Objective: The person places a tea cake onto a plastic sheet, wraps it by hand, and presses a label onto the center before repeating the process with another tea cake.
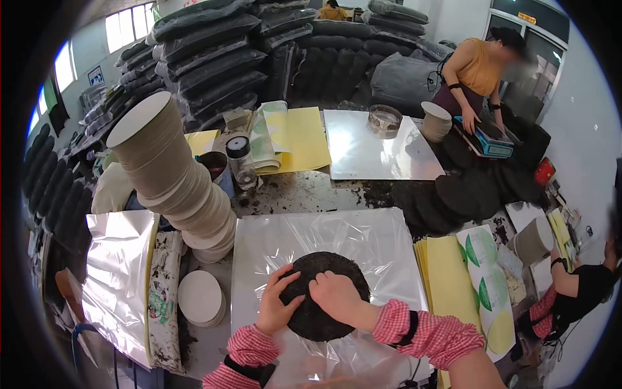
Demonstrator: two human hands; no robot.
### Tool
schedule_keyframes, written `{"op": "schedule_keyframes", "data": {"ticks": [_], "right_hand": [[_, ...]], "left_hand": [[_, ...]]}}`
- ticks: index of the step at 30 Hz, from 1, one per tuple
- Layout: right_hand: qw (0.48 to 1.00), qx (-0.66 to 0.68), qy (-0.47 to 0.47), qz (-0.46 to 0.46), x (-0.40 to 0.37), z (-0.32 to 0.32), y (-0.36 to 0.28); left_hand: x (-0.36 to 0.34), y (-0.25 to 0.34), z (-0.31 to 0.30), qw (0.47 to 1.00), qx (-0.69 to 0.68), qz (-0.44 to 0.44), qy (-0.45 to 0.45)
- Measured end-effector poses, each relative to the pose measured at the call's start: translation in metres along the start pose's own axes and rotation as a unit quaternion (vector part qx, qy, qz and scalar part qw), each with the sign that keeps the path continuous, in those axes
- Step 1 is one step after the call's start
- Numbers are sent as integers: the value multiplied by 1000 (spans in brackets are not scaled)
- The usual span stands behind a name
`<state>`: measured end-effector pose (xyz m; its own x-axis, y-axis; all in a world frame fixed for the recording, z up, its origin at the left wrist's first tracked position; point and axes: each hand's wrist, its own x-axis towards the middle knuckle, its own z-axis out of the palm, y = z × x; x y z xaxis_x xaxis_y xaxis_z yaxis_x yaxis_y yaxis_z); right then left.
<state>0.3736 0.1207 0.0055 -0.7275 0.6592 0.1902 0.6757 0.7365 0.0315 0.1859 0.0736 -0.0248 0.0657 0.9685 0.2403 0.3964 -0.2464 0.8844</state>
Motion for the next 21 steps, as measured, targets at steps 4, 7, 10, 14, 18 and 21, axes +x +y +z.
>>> {"op": "schedule_keyframes", "data": {"ticks": [4,7,10,14,18,21], "right_hand": [[969,227,92,-42,-20,-8,24],[984,156,-18,-89,-31,2,19],[989,104,-53,-92,-31,9,15],[986,125,-64,-88,-31,20,14],[983,149,-82,-72,-27,23,10],[979,156,-113,-65,-25,25,10]], "left_hand": [[-2,0,5,998,-34,-13,56],[6,9,7,999,2,-7,31],[9,13,16,996,92,0,18],[22,26,12,885,441,149,10],[39,34,1,871,348,13,-346],[48,39,11,810,411,3,-418]]}}
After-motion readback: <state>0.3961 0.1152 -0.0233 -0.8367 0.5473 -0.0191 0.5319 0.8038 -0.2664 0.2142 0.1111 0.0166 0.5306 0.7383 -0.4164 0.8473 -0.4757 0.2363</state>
